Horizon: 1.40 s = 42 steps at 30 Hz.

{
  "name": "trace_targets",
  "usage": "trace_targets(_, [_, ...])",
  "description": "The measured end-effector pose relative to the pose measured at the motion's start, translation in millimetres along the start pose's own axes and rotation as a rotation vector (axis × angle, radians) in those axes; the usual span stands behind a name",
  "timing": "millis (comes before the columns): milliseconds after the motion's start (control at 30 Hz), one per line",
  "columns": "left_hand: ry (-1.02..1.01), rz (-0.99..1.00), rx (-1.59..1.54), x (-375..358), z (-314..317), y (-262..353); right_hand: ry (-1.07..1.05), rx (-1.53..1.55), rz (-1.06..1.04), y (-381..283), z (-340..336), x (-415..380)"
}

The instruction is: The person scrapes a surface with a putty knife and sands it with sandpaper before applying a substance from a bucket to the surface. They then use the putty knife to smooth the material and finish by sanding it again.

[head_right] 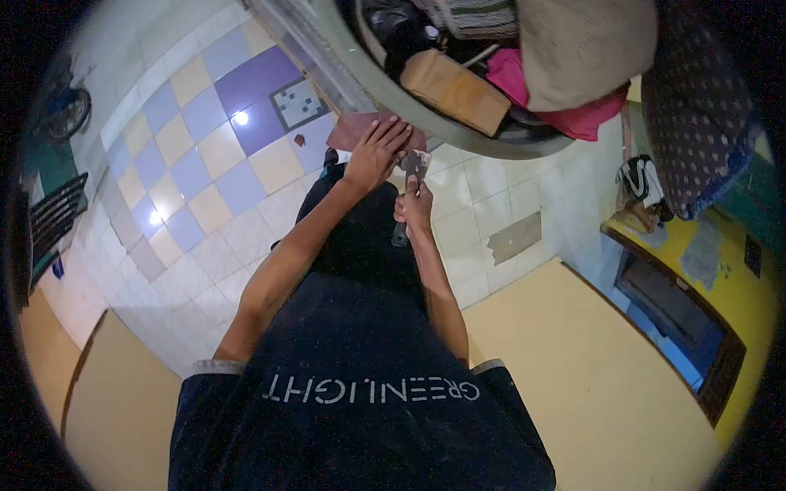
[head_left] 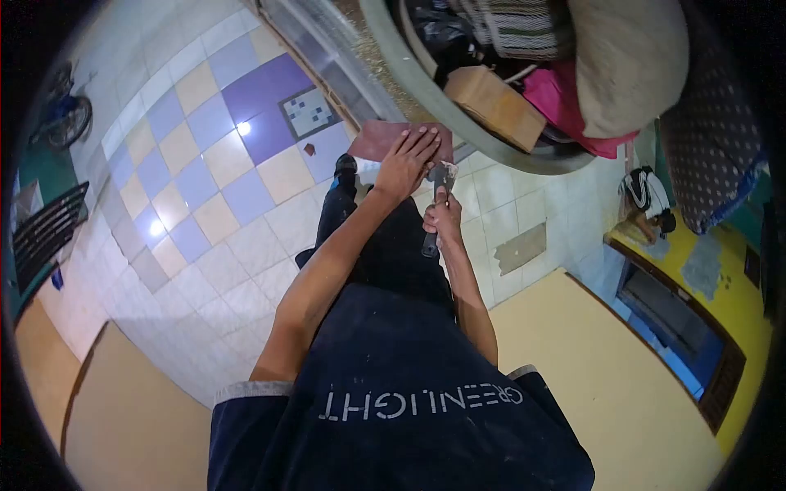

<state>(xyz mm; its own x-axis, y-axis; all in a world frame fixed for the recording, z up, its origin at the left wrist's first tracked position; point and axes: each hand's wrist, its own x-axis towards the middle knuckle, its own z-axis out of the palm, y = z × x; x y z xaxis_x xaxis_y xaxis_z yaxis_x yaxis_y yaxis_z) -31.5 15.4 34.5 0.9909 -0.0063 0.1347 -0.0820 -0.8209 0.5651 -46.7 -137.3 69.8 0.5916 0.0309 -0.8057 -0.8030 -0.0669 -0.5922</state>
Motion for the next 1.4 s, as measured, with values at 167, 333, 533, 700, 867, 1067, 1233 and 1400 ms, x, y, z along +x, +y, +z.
trace_targets(167, [-0.020, 0.008, 0.020, -3.0, -1.5, 0.9, 0.044, 0.038, -0.030, -1.0, 24.3, -19.9])
trace_targets(333, [-0.027, -0.008, 0.016, -0.2, 0.3, -0.5, -0.004, 0.220, -0.043, -1.6, 22.3, 0.8])
trace_targets(533, [0.009, -0.046, -0.012, 3.3, -3.0, 4.7, 0.034, 0.192, -0.029, -8.8, 22.4, -1.2])
trace_targets(700, [0.061, -0.151, 0.019, -2.1, -0.6, 17.8, 0.073, 0.068, 0.002, -7.4, 27.3, -9.0])
trace_targets(867, [-0.014, -0.052, 0.151, 3.4, -16.8, 12.6, 0.088, 0.129, -0.028, -2.7, 23.3, -16.8])
trace_targets(1067, [-0.154, 0.204, 0.040, 16.2, -23.5, -21.2, 0.069, 0.110, 0.003, -10.6, 17.6, -5.6])
trace_targets(1233, [-0.202, 0.319, -0.142, 21.6, -21.3, -33.7, 0.068, 0.097, 0.023, -13.6, 17.1, -9.6])
trace_targets(1400, [-0.212, 0.296, -0.026, 19.6, -19.6, -31.1, 0.077, 0.160, -0.040, -12.1, 20.8, 1.7])
